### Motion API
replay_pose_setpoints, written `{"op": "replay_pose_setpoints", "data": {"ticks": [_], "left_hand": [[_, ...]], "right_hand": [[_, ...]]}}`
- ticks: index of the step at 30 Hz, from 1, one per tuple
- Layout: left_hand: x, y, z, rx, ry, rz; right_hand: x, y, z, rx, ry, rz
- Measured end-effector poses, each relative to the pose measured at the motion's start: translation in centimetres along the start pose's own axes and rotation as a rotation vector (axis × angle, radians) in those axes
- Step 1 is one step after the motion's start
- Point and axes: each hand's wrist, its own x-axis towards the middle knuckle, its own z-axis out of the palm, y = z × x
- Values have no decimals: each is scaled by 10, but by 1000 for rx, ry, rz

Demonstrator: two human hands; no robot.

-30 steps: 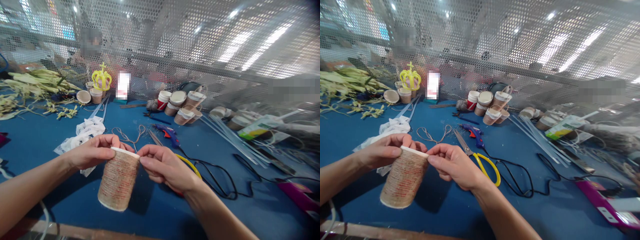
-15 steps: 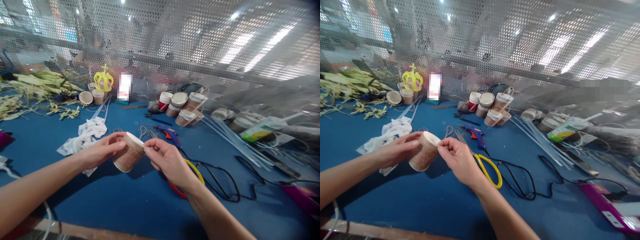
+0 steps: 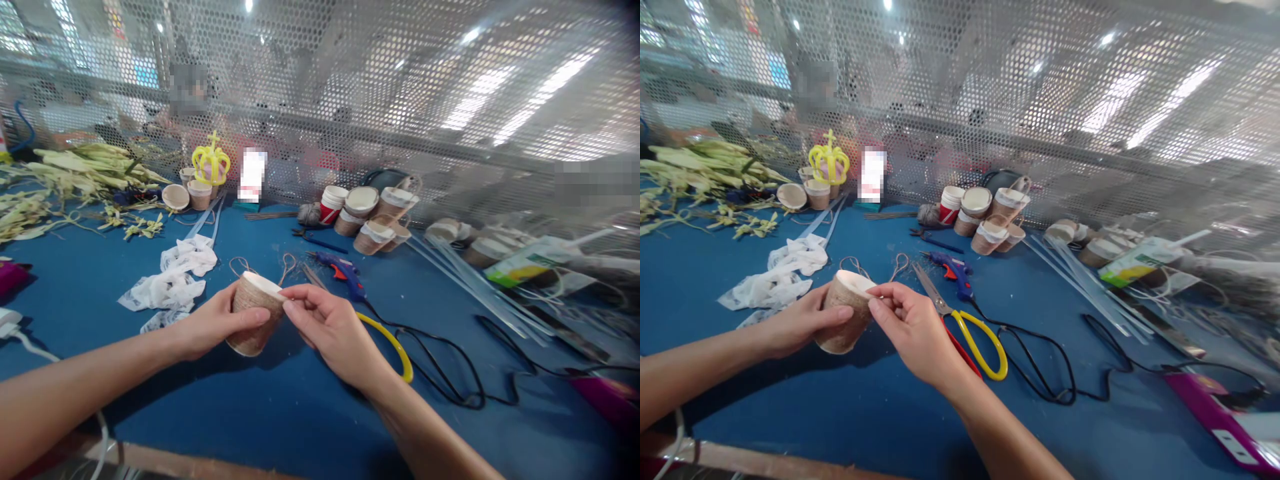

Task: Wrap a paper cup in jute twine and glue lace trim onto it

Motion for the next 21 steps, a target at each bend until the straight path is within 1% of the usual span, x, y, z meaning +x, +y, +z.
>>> {"op": "replay_pose_setpoints", "data": {"ticks": [4, 6, 7, 9, 11, 13, 15, 18, 21], "left_hand": [[1, -3, -1, 31, -33, 2], [1, -1, -3, 116, -23, 22], [2, 1, -4, 193, 5, 64], [1, 6, -6, 428, 107, 220], [-1, 12, -8, 729, 196, 418], [-4, 18, -7, 941, 190, 575], [-6, 21, -5, 1045, 155, 658], [-7, 22, -1, 1081, 134, 679], [-7, 23, 1, 1070, 148, 666]], "right_hand": [[0, 1, 0, -5, 10, 10], [1, 0, -1, -40, 18, 1], [2, -1, -1, -65, 22, -4], [2, -3, -2, -127, 29, -9], [2, -4, -2, -185, 26, -10], [1, -5, -1, -226, 12, -21], [0, -5, 1, -249, 0, -52], [-2, -5, 5, -278, 3, -105], [-3, -2, 7, -302, -8, -138]]}}
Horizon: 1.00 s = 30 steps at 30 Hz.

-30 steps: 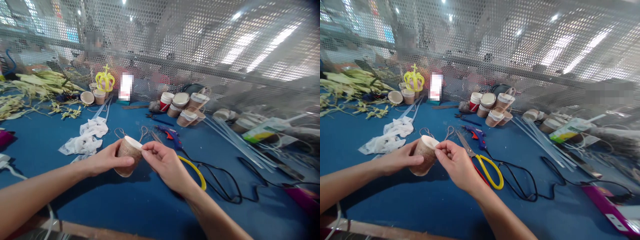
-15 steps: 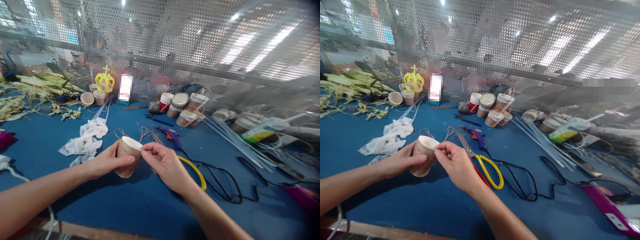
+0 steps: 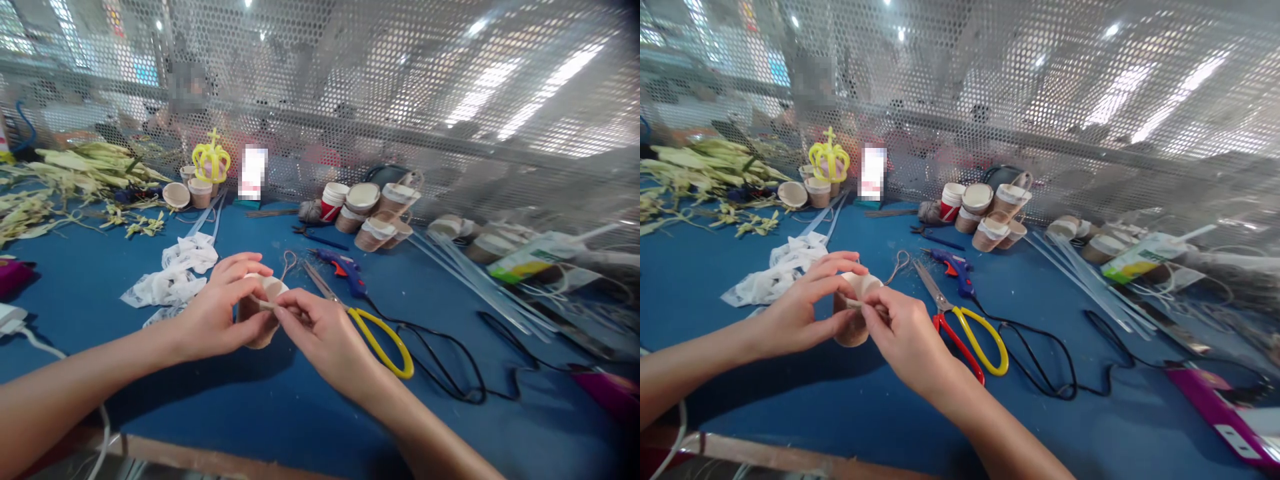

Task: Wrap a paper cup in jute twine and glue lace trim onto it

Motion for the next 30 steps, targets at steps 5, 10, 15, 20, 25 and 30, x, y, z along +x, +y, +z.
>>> {"op": "replay_pose_setpoints", "data": {"ticks": [5, 10, 15, 20, 25, 30], "left_hand": [[1, 2, 0, 7, 1, -14], [1, 5, -2, -56, -13, -29], [1, -1, -6, -201, -64, -95], [4, -10, -10, -323, -60, -272], [5, -12, -11, -348, -55, -338], [4, -13, -10, -334, -33, -291]], "right_hand": [[-1, 2, 5, -39, -10, -1], [-2, 1, 6, -14, -3, -26], [-4, 4, 7, -8, 75, -49], [-9, -3, 6, 20, 5, 37], [-17, -18, -1, -96, -435, -58], [-22, -20, -8, -177, -767, -124]]}}
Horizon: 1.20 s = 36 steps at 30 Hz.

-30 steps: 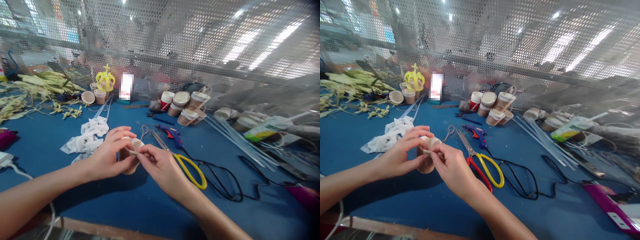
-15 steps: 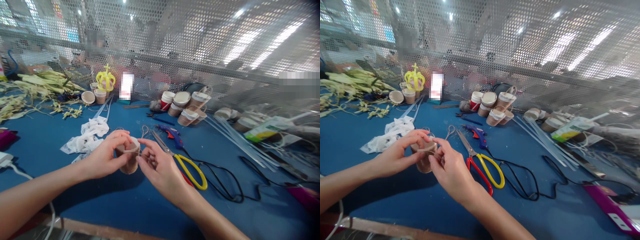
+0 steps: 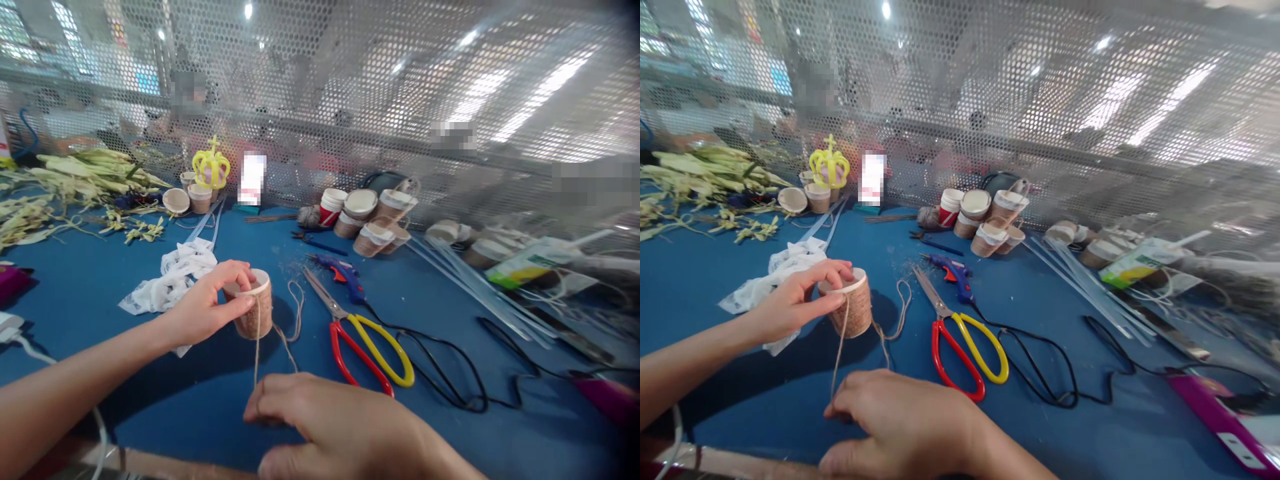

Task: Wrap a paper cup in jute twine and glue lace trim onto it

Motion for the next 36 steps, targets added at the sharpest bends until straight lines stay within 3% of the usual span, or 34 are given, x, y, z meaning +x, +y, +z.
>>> {"op": "replay_pose_setpoints", "data": {"ticks": [3, 6, 9, 11, 12, 14, 17, 20, 23, 28, 32, 36], "left_hand": [[0, -2, -2, 18, -4, -2], [1, -3, -4, 33, -19, 24], [1, -3, -5, 44, -27, 71], [1, -1, -6, 68, -34, 71], [0, 0, -6, 83, -41, 67], [0, 2, -6, 102, -57, 59], [-1, 4, -7, 111, -79, 55], [-1, 5, -8, 131, -85, 60], [0, 5, -10, 153, -82, 73], [2, 4, -9, 138, -74, 74], [2, -2, -5, 57, -28, 47], [4, -10, -3, 10, -35, 75]], "right_hand": [[-3, 1, -5, -20, 131, 23], [-8, 5, -22, -42, 427, 134], [-13, 23, -48, -30, 736, 393], [-15, 46, -65, -169, 874, 625], [-14, 60, -71, -281, 893, 759], [-13, 89, -79, -307, 875, 871], [-9, 126, -81, -245, 809, 945], [-6, 144, -80, -144, 832, 984], [-6, 140, -82, -15, 925, 938], [-13, 94, -74, 210, 1082, 638], [-19, 49, -51, 500, 906, 385], [-16, 28, -27, 447, 849, 280]]}}
